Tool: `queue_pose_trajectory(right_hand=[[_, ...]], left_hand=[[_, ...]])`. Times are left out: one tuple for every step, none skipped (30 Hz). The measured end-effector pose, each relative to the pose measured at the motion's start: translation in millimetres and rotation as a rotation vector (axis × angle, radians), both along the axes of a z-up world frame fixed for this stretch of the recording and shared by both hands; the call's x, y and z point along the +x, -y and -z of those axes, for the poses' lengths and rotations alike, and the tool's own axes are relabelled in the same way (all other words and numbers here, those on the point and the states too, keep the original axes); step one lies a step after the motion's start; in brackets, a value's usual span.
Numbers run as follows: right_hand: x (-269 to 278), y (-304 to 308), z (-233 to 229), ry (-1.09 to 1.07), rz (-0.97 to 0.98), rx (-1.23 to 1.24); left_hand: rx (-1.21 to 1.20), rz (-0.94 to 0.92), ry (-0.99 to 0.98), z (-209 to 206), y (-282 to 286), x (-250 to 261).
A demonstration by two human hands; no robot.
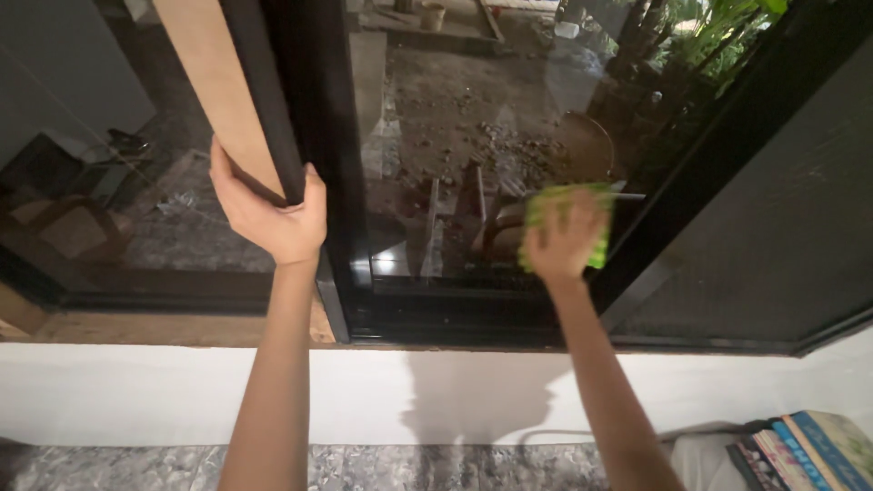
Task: The person wipes a large glass window with a green cloth, moving the cloth in repeated vertical and horizontal strokes across the surface. The left hand holds the window frame for stability while the right hand performs the wiping. The video ends before the sill or frame is cleaned.
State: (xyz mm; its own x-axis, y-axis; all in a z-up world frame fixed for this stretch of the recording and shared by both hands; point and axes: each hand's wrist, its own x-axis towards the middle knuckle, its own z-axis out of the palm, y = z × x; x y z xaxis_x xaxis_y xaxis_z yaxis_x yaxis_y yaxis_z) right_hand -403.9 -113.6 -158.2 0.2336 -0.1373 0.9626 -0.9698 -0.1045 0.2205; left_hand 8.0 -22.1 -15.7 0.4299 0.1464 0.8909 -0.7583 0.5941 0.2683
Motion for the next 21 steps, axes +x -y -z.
queue_pose_trajectory(right_hand=[[-4,-5,-11,0.001,0.002,0.003],[-10,-9,-24,0.179,-0.006,-0.009],[-16,-13,-37,0.357,-0.014,-0.023],[-10,-17,-52,0.357,-0.013,-0.021],[-5,-22,-66,0.336,-0.011,-0.053],[0,-26,-81,0.317,-0.01,-0.085],[-4,-22,-90,0.317,-0.01,-0.084],[-7,-17,-99,0.347,-0.053,-0.065],[-11,-12,-107,0.377,-0.096,-0.046],[-10,-7,-108,0.377,-0.096,-0.044],[-10,-2,-107,0.396,-0.05,-0.074],[-12,1,-107,0.41,-0.003,-0.102],[-11,-3,-96,0.406,-0.001,-0.097],[-8,-3,-90,0.467,-0.033,-0.09],[-4,-4,-83,0.529,-0.065,-0.082],[1,-11,-70,0.529,-0.076,-0.074],[5,-19,-58,0.464,-0.079,-0.105],[10,-26,-45,0.402,-0.079,-0.138],[13,-25,-19,0.404,-0.087,-0.132],[14,-26,6,0.387,-0.051,-0.144],[15,-26,30,0.37,-0.014,-0.156]], left_hand=[[0.003,0.002,0.001,0,0,1],[-0.003,-0.02,0.004,-1,0,0],[-0.009,-0.042,0.007,-1,0,-1],[-0.007,-0.041,0.006,-1,1,0],[-0.01,-0.024,0.012,0,1,1],[-0.014,-0.008,0.017,1,1,2],[-0.013,-0.009,0.017,2,2,2],[-0.013,0.004,0.03,4,2,3],[-0.013,0.017,0.042,5,3,4],[-0.01,0.017,0.043,3,2,3],[-0.012,-0.007,0.043,0,2,3],[-0.01,-0.029,0.039,0,1,1],[-0.005,-0.027,0.035,0,-1,-1],[-0.002,-0.03,0.026,-1,-1,-2],[0.0,-0.032,0.017,-3,-2,-2],[0.006,-0.044,0.016,-2,-3,-2],[0.001,-0.031,0.012,0,-3,-2],[-0.005,-0.014,0.011,0,-2,-2],[0.0,-0.023,0.013,0,-3,-1],[-0.002,-0.008,-0.004,-1,-3,-2],[-0.004,0.007,-0.022,-1,-3,-3]])
